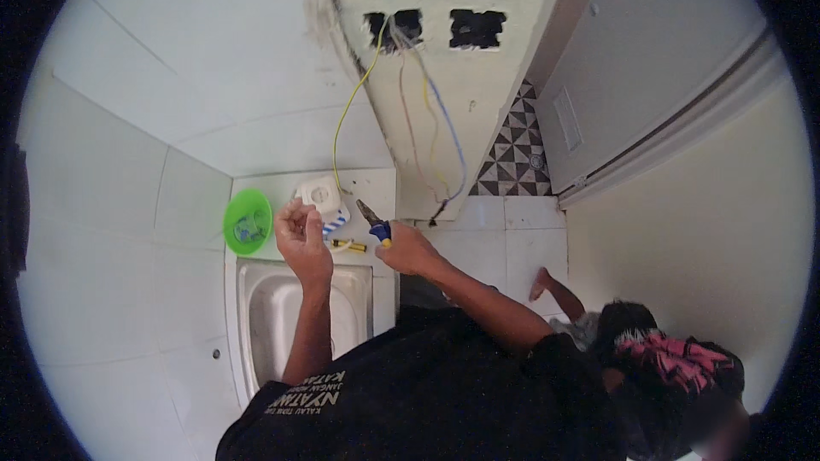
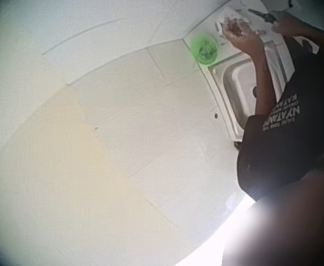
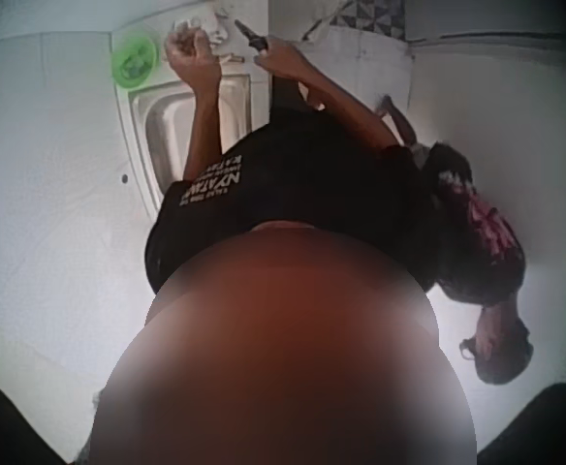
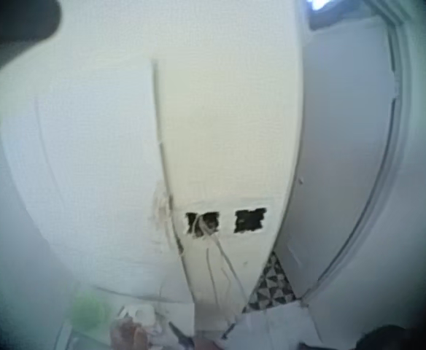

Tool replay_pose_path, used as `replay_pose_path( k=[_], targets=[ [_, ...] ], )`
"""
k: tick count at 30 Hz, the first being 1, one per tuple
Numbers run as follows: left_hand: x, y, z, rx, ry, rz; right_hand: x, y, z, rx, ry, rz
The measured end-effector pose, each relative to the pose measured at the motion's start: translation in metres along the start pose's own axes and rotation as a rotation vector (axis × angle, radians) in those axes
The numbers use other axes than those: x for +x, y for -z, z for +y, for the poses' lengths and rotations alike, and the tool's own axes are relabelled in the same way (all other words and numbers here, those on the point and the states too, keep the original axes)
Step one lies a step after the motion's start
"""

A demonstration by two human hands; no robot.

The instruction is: Strip and connect electrical wires inside a wall cavity.

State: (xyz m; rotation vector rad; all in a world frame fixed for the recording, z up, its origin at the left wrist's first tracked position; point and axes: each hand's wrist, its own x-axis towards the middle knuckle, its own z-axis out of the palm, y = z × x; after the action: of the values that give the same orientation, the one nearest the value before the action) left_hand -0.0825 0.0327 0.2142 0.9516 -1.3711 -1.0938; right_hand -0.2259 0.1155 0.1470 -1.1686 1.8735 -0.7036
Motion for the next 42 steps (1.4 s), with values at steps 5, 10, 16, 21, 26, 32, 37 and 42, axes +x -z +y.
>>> replay_pose_path(
  k=[5, 10, 16, 21, 26, 32, 37, 42],
  targets=[
    [-0.007, -0.007, 0.007, 0.019, -0.072, -0.008, 0.034, -0.022, -0.006, -0.1, 0.017, 0.138],
    [-0.019, -0.013, 0.005, 0.056, -0.023, -0.069, 0.053, -0.037, 0.002, -0.155, 0.111, 0.193],
    [-0.022, -0.02, 0.002, 0.104, -0.015, -0.137, 0.06, -0.047, 0.006, -0.15, 0.133, 0.255],
    [-0.021, -0.035, 0.015, 0.146, -0.048, -0.187, 0.064, -0.054, 0.008, -0.257, 0.212, 0.328],
    [-0.026, -0.058, 0.027, 0.154, -0.099, -0.254, 0.064, -0.06, 0.006, -0.23, 0.169, 0.34],
    [-0.044, -0.09, 0.04, 0.139, -0.245, -0.315, 0.039, -0.044, 0.021, -0.113, 0.484, 0.39],
    [-0.063, -0.128, 0.078, 0.147, -0.304, -0.636, -0.005, -0.024, 0.07, 0.26, 0.685, 0.097],
    [-0.09, -0.162, 0.064, 0.312, -0.206, -1.051, -0.08, 0.047, 0.154, 0.091, 0.006, -0.165]
  ],
)
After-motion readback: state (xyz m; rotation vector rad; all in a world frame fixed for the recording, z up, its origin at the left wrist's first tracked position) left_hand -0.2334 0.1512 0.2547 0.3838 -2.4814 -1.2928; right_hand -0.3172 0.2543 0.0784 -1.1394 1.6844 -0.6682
